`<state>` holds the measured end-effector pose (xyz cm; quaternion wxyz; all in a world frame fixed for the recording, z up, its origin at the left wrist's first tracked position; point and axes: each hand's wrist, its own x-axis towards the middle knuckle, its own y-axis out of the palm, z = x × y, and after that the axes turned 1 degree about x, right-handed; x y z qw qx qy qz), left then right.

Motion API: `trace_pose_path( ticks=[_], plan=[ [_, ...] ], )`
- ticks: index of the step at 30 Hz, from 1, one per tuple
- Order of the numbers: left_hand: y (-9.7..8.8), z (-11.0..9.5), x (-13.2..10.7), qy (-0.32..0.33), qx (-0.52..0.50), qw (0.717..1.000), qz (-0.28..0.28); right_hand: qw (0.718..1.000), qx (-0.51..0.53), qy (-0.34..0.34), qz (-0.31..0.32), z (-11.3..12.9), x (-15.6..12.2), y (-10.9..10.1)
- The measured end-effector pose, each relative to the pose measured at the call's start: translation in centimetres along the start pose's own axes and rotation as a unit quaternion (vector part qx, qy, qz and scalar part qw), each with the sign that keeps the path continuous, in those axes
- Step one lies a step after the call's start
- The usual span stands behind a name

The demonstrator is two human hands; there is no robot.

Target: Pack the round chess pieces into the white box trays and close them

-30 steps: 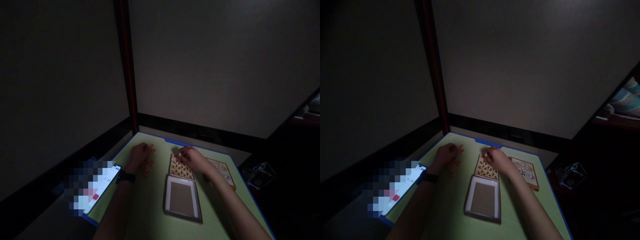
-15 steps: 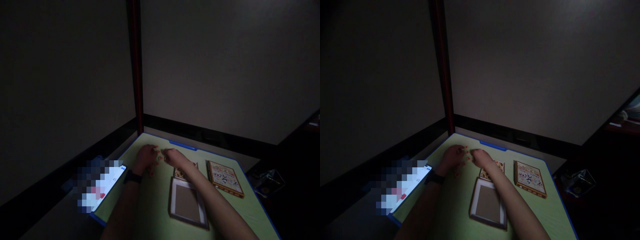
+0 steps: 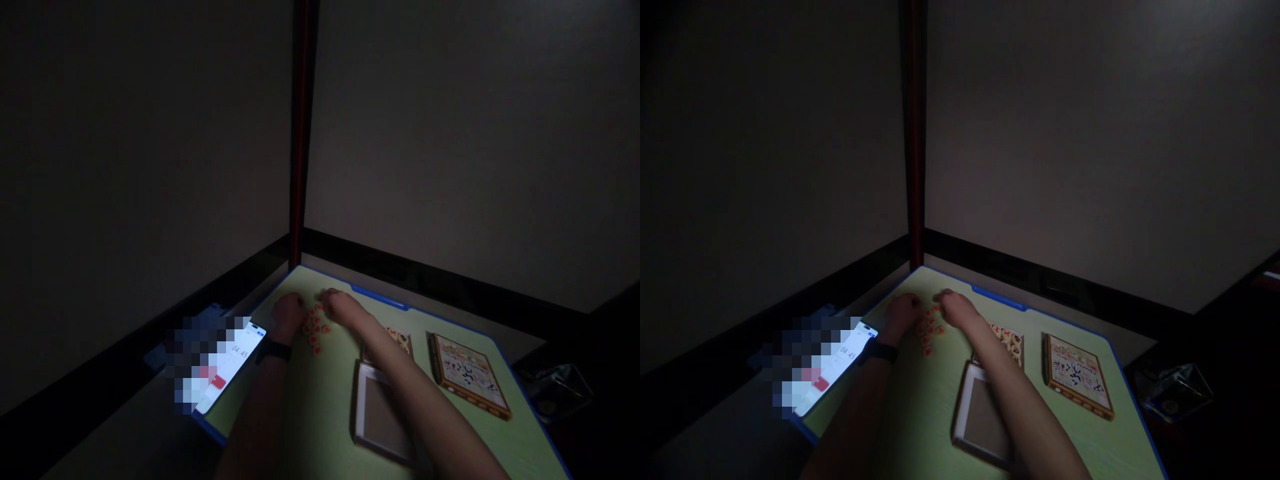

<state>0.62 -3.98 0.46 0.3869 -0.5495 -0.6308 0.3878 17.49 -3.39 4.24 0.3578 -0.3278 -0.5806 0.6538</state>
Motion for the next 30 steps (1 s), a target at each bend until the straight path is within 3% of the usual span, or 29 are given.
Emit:
trace_pose_path(
  ticks=[2,6,11,14,17,21,25,30],
  plan=[
    [0.1,-0.1,0.0,0.006,-0.007,1.0,0.007,0.999,-0.013,-0.027,0.018,0.6,1.0,0.5],
    [0.2,-0.2,0.1,0.019,-0.022,0.999,0.02,0.998,-0.039,-0.018,0.048,1.2,1.8,0.9],
    [0.1,-0.4,0.1,0.047,-0.037,0.997,0.043,0.999,-0.028,0.004,0.032,1.5,0.7,0.4],
    [0.0,-0.7,-0.1,0.06,-0.034,0.996,0.057,0.999,0.027,0.001,-0.03,0.5,-1.7,-0.1],
    [0.1,-1.2,-0.2,0.067,-0.014,0.996,0.057,0.993,0.08,0.005,-0.084,-2.0,-5.5,-0.5],
    [0.5,-1.6,-0.3,0.084,0.013,0.995,0.056,0.977,0.137,0.099,-0.128,-6.5,-11.6,-1.0],
    [0.6,-1.8,-0.4,0.104,0.04,0.993,0.042,0.966,0.161,0.169,-0.11,-9.3,-15.8,-1.5],
    [-0.1,-2.3,-0.8,0.09,0.057,0.992,0.06,0.967,0.132,0.207,-0.07,-9.1,-16.1,-1.4]
  ],
)
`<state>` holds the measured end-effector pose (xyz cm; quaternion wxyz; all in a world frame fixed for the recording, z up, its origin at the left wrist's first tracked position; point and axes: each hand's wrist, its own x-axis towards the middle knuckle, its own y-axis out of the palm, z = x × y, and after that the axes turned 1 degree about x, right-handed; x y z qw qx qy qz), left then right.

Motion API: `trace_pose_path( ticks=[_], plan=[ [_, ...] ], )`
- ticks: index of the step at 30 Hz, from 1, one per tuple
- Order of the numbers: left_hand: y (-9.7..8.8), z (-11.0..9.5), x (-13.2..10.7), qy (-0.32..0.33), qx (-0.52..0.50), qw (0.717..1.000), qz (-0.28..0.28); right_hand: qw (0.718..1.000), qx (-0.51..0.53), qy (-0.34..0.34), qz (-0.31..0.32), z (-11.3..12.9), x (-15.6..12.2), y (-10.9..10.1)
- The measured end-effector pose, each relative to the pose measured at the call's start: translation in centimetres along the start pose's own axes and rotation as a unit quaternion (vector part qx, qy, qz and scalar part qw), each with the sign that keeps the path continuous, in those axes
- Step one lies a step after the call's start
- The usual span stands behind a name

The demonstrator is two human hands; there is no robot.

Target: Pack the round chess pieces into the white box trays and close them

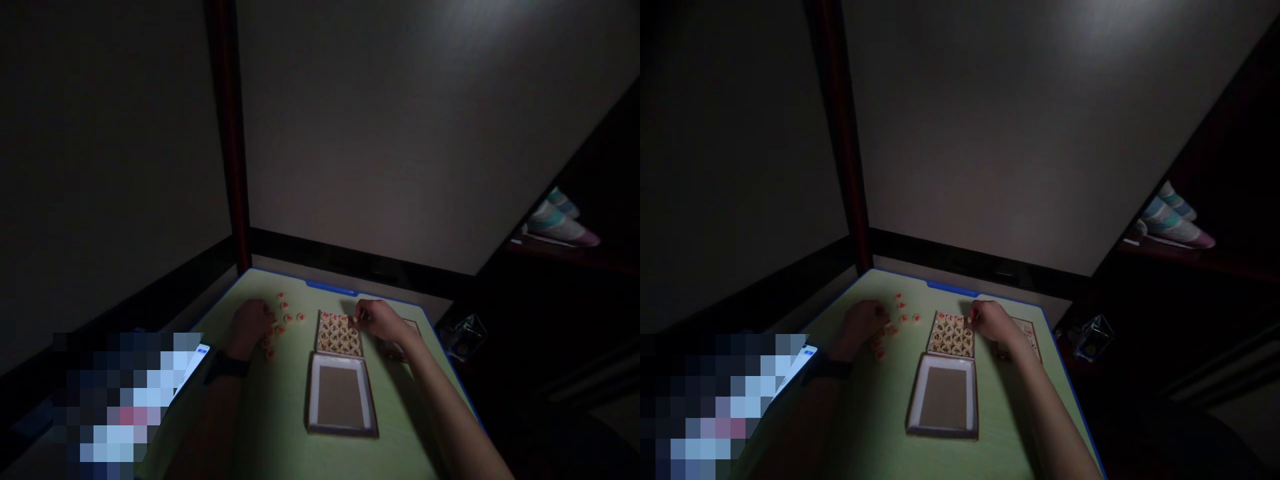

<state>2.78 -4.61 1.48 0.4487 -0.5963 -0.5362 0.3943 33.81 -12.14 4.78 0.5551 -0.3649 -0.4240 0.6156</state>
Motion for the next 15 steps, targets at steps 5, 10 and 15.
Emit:
trace_pose_path(
  ticks=[5,10,15],
  plan=[
    [-0.1,-0.1,0.0,-0.009,0.008,1.0,-0.008,0.997,-0.075,-0.015,-0.006,0.5,0.8,1.6],
    [0.3,0.4,0.4,-0.01,0.018,0.999,-0.04,0.997,-0.076,-0.02,-0.013,-0.3,1.3,2.3],
    [-0.4,-0.2,0.2,-0.015,-0.025,0.997,-0.073,0.997,-0.072,-0.023,-0.013,-0.4,1.2,1.8]
  ],
)
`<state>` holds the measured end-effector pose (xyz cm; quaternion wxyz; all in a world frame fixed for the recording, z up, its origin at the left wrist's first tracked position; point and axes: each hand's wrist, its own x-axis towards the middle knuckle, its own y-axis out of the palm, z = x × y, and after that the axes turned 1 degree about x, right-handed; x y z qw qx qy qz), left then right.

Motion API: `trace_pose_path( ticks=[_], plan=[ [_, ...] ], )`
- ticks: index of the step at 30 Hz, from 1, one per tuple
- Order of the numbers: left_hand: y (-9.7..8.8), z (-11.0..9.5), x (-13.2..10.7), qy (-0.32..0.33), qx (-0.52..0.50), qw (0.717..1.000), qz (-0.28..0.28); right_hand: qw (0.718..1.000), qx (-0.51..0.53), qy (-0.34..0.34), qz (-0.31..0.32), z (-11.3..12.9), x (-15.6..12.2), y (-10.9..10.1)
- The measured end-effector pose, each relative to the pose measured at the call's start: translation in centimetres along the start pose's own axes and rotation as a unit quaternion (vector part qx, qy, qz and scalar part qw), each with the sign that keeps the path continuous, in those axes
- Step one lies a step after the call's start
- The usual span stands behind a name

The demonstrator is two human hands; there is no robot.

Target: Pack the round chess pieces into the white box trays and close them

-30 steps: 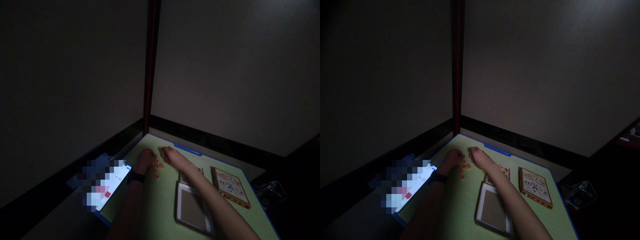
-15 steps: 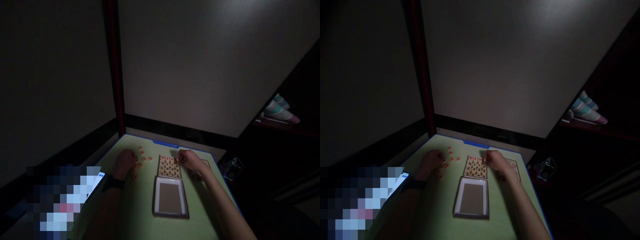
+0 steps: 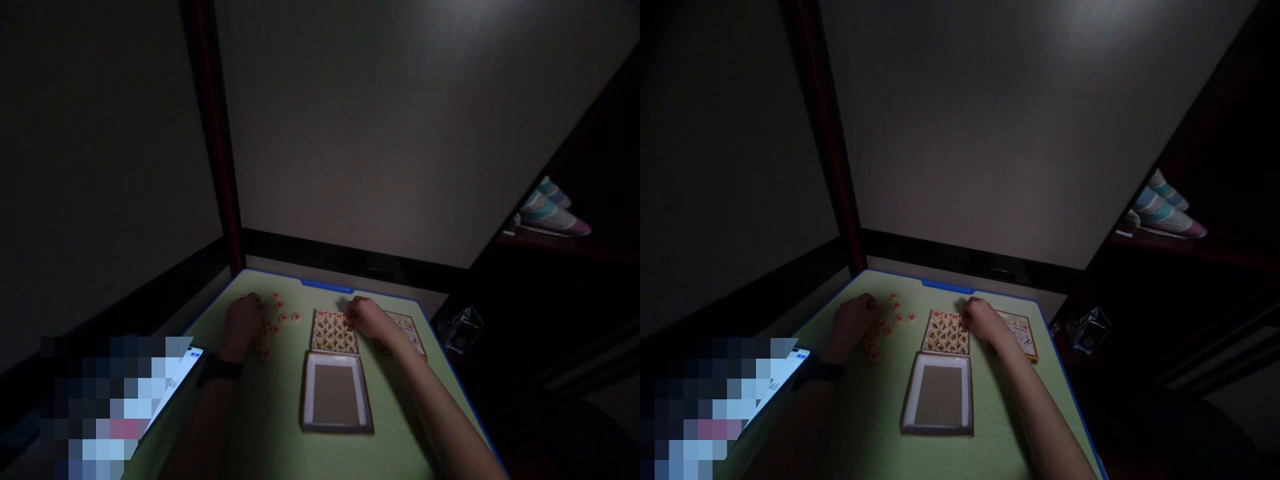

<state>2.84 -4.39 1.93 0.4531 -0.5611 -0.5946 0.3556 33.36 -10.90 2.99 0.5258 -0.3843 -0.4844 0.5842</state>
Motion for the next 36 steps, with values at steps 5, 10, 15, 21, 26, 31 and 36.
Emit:
trace_pose_path(
  ticks=[5,10,15,21,26,31,36],
  plan=[
    [1.2,-3.4,-1.6,0.135,-0.169,0.975,-0.053,0.999,0.03,0.005,-0.027,0.4,-0.5,-1.5],
    [3.5,-7.2,-4.5,0.312,-0.113,0.943,-0.024,0.999,0.048,0.007,-0.024,0.6,-0.8,-2.5],
    [3.9,-8.4,-5.2,0.34,-0.023,0.94,0.026,0.998,0.046,0.01,-0.029,0.7,-0.9,-2.8],
    [3.5,-8.4,-4.7,0.343,-0.036,0.938,0.023,0.999,0.044,0.003,-0.022,0.5,-0.8,-2.7],
    [3.7,-8.1,-5.0,0.337,-0.059,0.939,0.022,0.998,0.057,-0.003,-0.019,0.1,-0.7,-2.4],
    [3.0,-7.3,-4.3,0.325,-0.069,0.943,-0.014,0.998,0.065,-0.005,-0.023,-0.1,-0.6,-2.3],
    [-0.4,-3.9,-2.3,0.17,0.004,0.985,-0.023,0.997,0.068,-0.013,-0.038,0.1,-0.7,-2.5]
  ],
)
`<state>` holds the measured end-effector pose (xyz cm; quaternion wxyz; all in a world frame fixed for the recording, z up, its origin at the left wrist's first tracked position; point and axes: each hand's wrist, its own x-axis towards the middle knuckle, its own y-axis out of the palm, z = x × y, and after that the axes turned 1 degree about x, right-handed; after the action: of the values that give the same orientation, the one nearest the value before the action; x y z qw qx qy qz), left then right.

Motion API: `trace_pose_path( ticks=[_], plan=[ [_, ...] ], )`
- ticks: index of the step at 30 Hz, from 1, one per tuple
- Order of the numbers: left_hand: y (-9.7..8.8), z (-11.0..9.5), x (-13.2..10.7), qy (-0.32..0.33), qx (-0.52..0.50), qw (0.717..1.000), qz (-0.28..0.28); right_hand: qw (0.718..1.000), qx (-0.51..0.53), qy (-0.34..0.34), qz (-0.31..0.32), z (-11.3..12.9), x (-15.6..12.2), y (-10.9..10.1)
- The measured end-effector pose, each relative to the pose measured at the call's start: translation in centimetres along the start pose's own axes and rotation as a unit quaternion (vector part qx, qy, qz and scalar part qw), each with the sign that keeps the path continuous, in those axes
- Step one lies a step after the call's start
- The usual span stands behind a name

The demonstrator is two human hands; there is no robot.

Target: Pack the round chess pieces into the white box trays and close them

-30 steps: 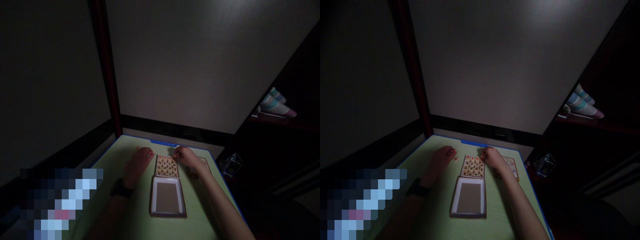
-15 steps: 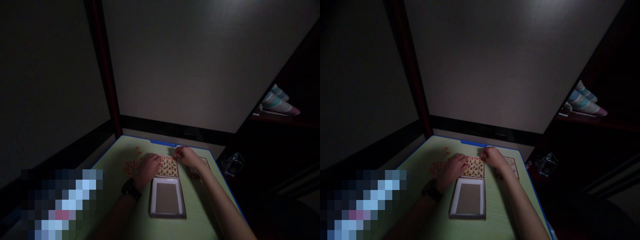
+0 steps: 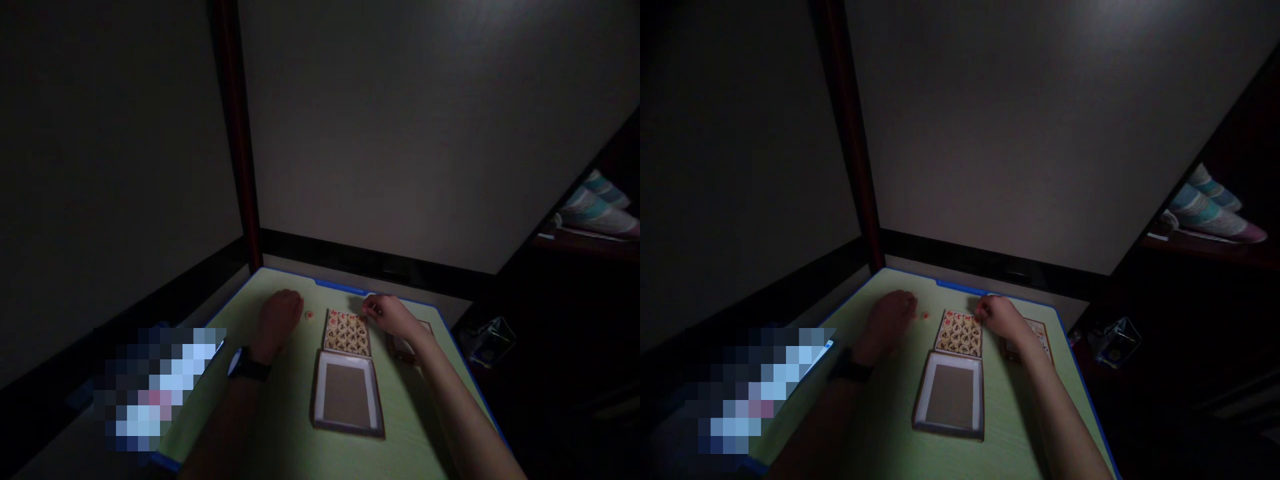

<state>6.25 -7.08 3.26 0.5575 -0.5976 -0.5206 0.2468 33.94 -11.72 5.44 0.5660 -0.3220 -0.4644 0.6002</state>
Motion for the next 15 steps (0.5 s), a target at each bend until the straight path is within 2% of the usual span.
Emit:
trace_pose_path(
  ticks=[2,3,5,7,10,15],
  plan=[
    [-1.2,2.2,-0.2,-0.085,0.028,0.995,0.053,1.0,0.0,-0.001,-0.005,0.1,0.0,0.0],
    [-1.6,3.2,-0.5,-0.105,0.037,0.991,0.073,1.0,0.001,-0.003,-0.005,0.2,0.0,0.0],
    [-2.1,4.9,-1.2,-0.105,0.017,0.989,0.104,1.0,0.001,-0.008,-0.003,0.3,0.0,0.0],
    [-2.2,6.0,-1.9,-0.092,-0.031,0.989,0.11,1.0,0.001,-0.015,-0.001,0.3,0.1,0.1],
    [-1.8,6.3,-2.7,-0.089,-0.068,0.988,0.109,1.0,-0.001,-0.012,-0.003,0.1,0.1,0.1],
    [-1.1,5.8,-3.0,-0.067,-0.069,0.99,0.107,1.0,-0.003,-0.006,-0.012,-0.2,0.1,-0.1]
  ],
)
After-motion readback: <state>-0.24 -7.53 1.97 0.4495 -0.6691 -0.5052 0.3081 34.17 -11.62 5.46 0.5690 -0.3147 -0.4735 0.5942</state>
